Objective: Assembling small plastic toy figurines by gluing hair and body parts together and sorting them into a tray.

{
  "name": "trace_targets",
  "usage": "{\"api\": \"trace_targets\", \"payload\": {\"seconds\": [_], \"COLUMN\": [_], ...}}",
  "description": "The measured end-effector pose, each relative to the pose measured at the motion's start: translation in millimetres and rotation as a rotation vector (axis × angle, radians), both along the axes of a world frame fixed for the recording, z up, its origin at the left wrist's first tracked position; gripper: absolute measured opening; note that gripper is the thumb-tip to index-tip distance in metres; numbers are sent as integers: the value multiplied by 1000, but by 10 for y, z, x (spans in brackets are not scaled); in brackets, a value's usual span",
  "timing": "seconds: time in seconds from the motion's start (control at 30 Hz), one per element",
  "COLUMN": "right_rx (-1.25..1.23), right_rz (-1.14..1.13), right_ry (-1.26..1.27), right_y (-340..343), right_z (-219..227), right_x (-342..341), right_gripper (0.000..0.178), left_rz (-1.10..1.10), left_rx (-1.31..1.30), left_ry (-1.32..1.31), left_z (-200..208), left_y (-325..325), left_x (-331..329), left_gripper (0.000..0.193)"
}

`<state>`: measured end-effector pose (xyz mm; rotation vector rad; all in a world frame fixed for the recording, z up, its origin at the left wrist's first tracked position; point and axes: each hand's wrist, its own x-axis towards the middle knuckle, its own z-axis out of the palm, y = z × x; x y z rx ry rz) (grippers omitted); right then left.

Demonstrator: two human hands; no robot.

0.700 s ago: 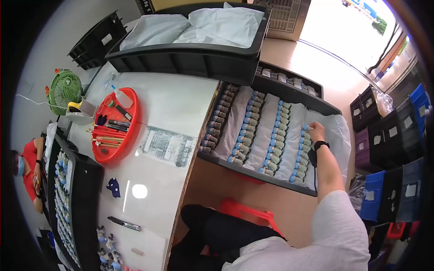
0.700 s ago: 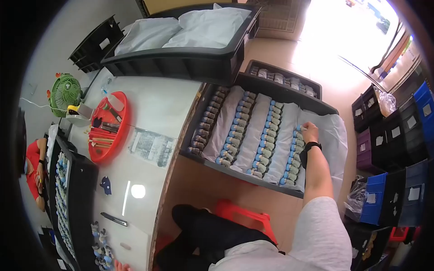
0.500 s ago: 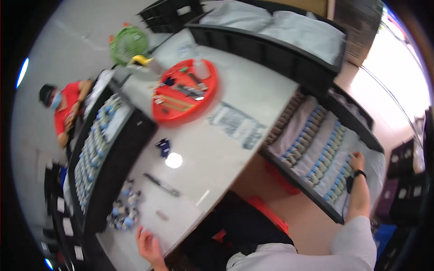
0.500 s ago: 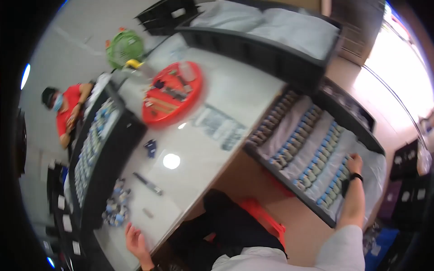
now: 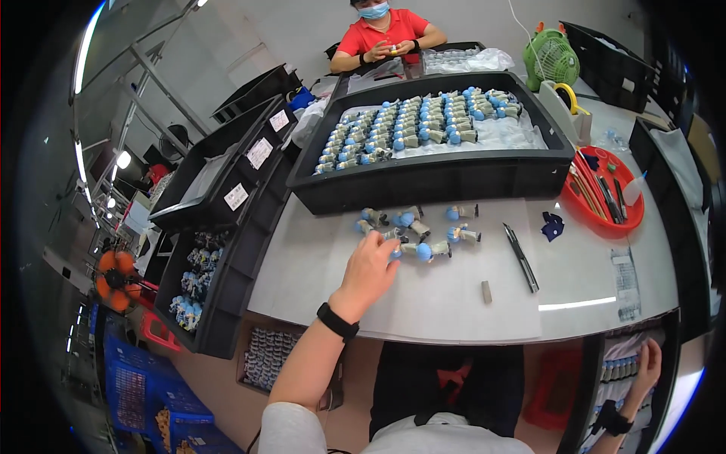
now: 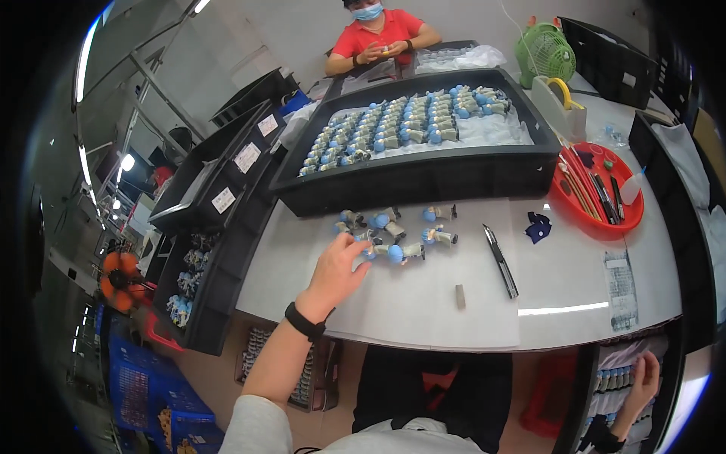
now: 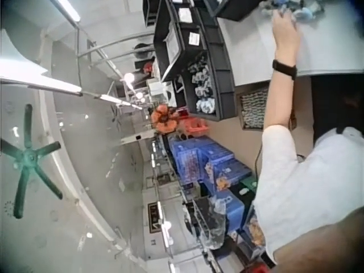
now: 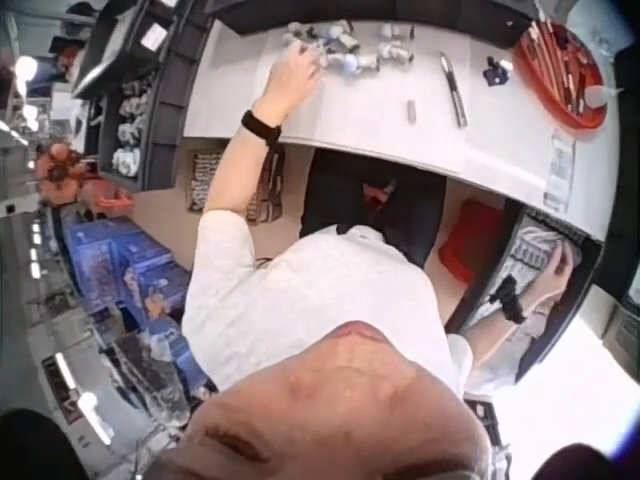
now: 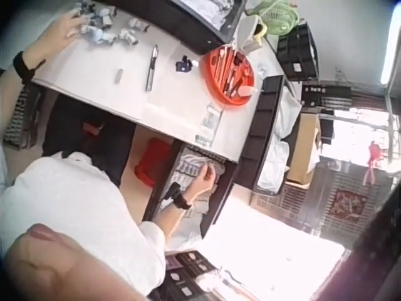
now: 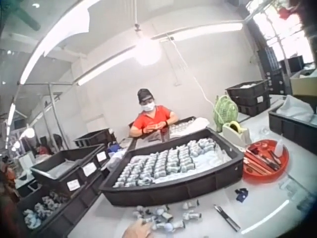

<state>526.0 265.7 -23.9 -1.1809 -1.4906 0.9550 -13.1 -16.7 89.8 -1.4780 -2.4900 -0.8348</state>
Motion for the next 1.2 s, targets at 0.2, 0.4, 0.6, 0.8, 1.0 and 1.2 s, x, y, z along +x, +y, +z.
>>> {"api": "trace_targets", "payload": {"seconds": [0.2, 0.4, 0.6, 0.8, 1.0, 1.2], "right_rx": [-34, 234, 92, -323, -472, -522], "right_rz": [689, 1052, 986, 999, 1092, 1091], "right_ry": [132, 0, 217, 231, 247, 248], "right_y": [-1053, -1671, -1804, -1876, -1843, -1838], "right_z": [875, 1004, 889, 674, 595, 603], "right_x": [-2341, -3233, -3521, -3667, -3668, -3665], "right_gripper": [12, 26, 39, 20, 19, 20], "left_rz": [-224, -316, -415, -134, -225, -207], "left_rx": [-154, -103, -44, 623, 761, 616], "left_ry": [350, 282, -676, -1410, -1610, -1568], "left_z": [-49, 31, 251, -334, -580, -643], "left_y": [235, 184, -281, -247, -228, -213], "left_x": [-151, -27, 343, 586, 538, 504], "left_gripper": [38, 34, 28, 39, 39, 38]}}
